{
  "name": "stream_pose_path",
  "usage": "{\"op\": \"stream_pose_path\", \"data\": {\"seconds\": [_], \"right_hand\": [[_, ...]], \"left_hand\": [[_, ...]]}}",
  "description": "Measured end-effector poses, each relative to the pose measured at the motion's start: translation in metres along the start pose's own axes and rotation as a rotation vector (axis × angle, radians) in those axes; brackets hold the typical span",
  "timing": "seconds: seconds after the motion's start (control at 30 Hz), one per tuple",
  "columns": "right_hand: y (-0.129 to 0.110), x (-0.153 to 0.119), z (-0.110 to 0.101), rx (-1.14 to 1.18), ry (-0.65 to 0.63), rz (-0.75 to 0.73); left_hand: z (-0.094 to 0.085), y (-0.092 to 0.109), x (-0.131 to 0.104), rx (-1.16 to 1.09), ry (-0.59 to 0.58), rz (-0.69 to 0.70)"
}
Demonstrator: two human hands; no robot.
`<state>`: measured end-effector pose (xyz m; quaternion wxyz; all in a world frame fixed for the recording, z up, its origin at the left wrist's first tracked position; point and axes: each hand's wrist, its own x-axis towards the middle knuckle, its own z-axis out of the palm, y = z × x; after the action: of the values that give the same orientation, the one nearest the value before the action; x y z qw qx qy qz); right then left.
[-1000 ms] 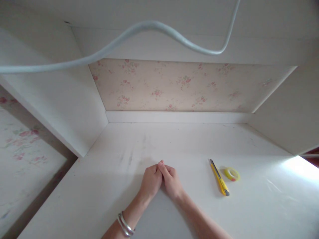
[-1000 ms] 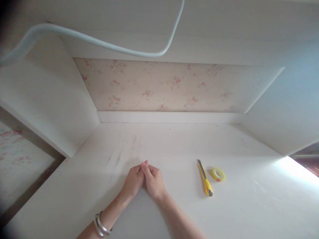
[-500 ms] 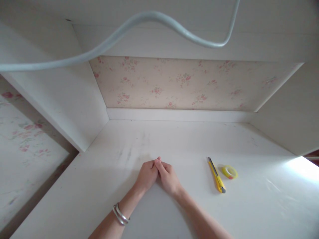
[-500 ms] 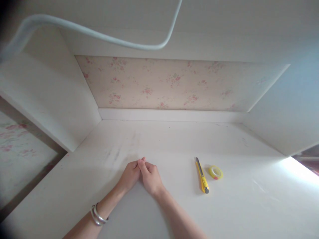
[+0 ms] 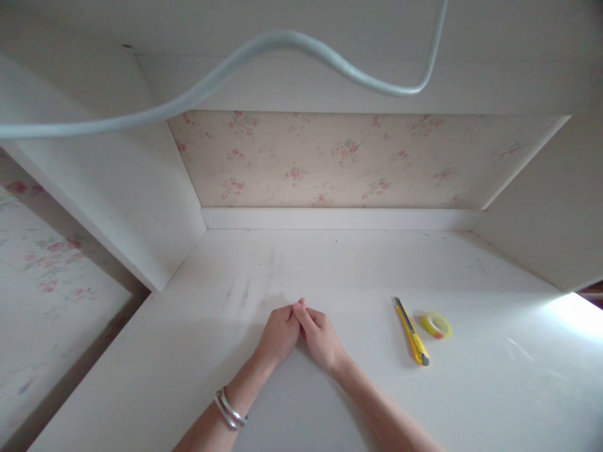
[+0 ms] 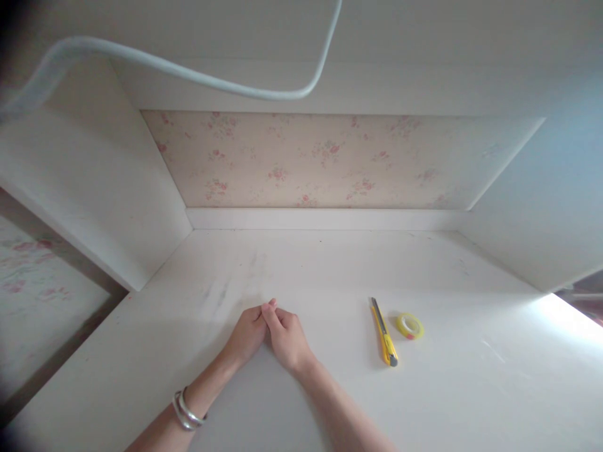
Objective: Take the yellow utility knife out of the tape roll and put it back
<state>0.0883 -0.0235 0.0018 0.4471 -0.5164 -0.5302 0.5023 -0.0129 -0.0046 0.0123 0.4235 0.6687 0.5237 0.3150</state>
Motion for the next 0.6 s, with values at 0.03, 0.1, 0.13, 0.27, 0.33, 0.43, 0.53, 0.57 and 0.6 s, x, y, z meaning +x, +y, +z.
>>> {"op": "stream_pose_path", "data": {"seconds": [0.03,0.1,0.13,0.27,0.33,0.43,0.53,0.57,0.6], "right_hand": [[-0.0006,-0.0001,-0.0001,-0.005,-0.001,0.002],[-0.0021,-0.0006,-0.0005,-0.013,-0.004,0.004],[-0.0029,-0.0008,-0.0008,-0.014,-0.004,0.004],[-0.0039,-0.0014,-0.0013,-0.017,0.008,-0.001],[-0.0034,-0.0014,-0.0011,-0.023,0.010,-0.003],[-0.0025,-0.0012,-0.0007,-0.009,0.005,-0.003],[-0.0023,-0.0013,-0.0005,0.011,0.002,0.006],[-0.0023,-0.0014,-0.0005,0.014,0.003,0.008],[-0.0024,-0.0016,-0.0006,0.016,0.003,0.008]], "left_hand": [[0.0000,-0.0001,0.0000,0.003,0.000,-0.004],[-0.0002,-0.0002,-0.0001,0.018,0.001,-0.017],[-0.0003,-0.0002,-0.0002,0.024,0.001,-0.021],[-0.0008,0.0000,-0.0006,0.019,-0.003,-0.020],[-0.0010,0.0002,-0.0007,0.020,-0.004,-0.015],[-0.0011,0.0001,-0.0008,0.020,-0.001,-0.010],[-0.0011,-0.0003,-0.0009,-0.002,-0.004,-0.013],[-0.0012,-0.0005,-0.0009,-0.003,-0.006,-0.011],[-0.0013,-0.0006,-0.0010,-0.001,-0.007,-0.009]]}}
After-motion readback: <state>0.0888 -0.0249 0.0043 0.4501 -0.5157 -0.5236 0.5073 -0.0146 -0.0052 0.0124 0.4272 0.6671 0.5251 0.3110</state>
